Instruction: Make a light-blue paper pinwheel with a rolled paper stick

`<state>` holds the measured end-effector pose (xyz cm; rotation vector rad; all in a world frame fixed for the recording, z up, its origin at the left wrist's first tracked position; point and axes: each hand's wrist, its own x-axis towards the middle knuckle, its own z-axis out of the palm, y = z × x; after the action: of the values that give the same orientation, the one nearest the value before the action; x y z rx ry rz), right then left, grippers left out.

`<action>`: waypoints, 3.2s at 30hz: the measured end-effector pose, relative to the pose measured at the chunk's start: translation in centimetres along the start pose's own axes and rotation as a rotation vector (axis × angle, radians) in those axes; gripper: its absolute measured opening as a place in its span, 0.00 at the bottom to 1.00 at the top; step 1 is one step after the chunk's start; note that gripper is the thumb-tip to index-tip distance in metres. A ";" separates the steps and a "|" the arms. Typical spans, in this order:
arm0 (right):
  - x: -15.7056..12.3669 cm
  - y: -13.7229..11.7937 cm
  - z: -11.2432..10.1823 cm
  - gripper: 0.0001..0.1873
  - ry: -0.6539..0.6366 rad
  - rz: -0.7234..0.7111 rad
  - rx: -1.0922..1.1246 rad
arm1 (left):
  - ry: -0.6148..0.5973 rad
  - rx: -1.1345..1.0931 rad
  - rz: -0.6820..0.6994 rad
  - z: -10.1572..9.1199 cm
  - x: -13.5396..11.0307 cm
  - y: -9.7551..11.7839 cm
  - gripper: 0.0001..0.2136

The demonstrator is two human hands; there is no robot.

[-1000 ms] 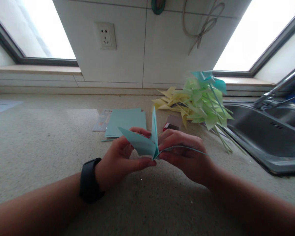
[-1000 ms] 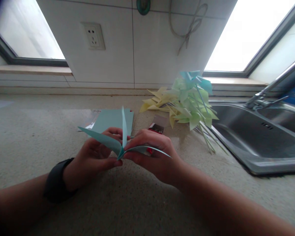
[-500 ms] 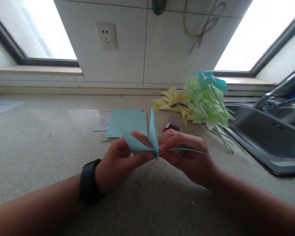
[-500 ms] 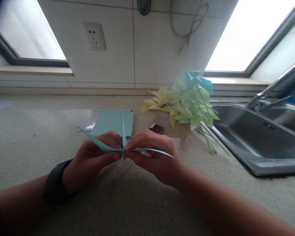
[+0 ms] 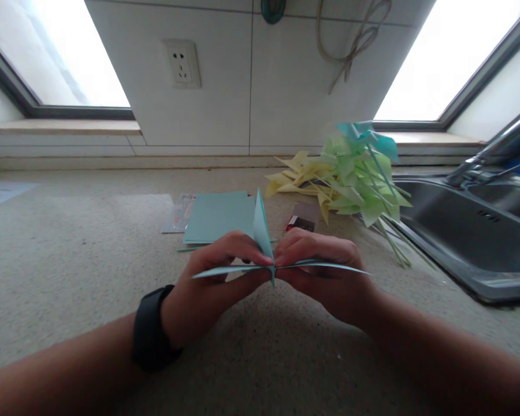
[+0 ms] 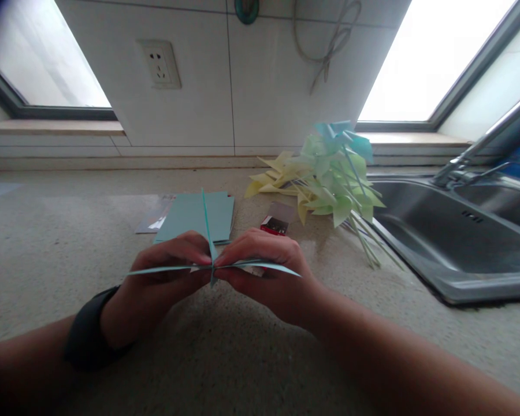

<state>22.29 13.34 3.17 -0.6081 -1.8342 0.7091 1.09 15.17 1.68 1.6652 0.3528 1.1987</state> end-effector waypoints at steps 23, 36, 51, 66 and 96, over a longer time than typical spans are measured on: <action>0.0 0.1 0.1 0.06 -0.004 0.016 0.029 | 0.027 0.023 -0.017 0.0 0.0 0.0 0.07; 0.0 0.3 0.0 0.07 -0.038 0.007 0.047 | 0.009 0.018 -0.037 -0.3 -0.3 -0.4 0.05; 0.1 0.2 0.0 0.05 -0.056 -0.011 0.040 | -0.005 -0.035 -0.086 -0.3 -0.3 -0.4 0.07; 0.8 1.1 -0.6 0.06 0.151 0.284 0.023 | 0.342 -0.160 -0.369 -0.4 0.4 -1.0 0.08; -9.9 -9.8 2.5 0.20 -0.003 0.272 -0.128 | 0.642 -0.306 -0.514 9.9 -10.2 8.1 0.28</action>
<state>22.53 -0.80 3.16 -0.9543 -1.8287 0.7740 2.15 -1.08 3.06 0.8196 0.8847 1.2787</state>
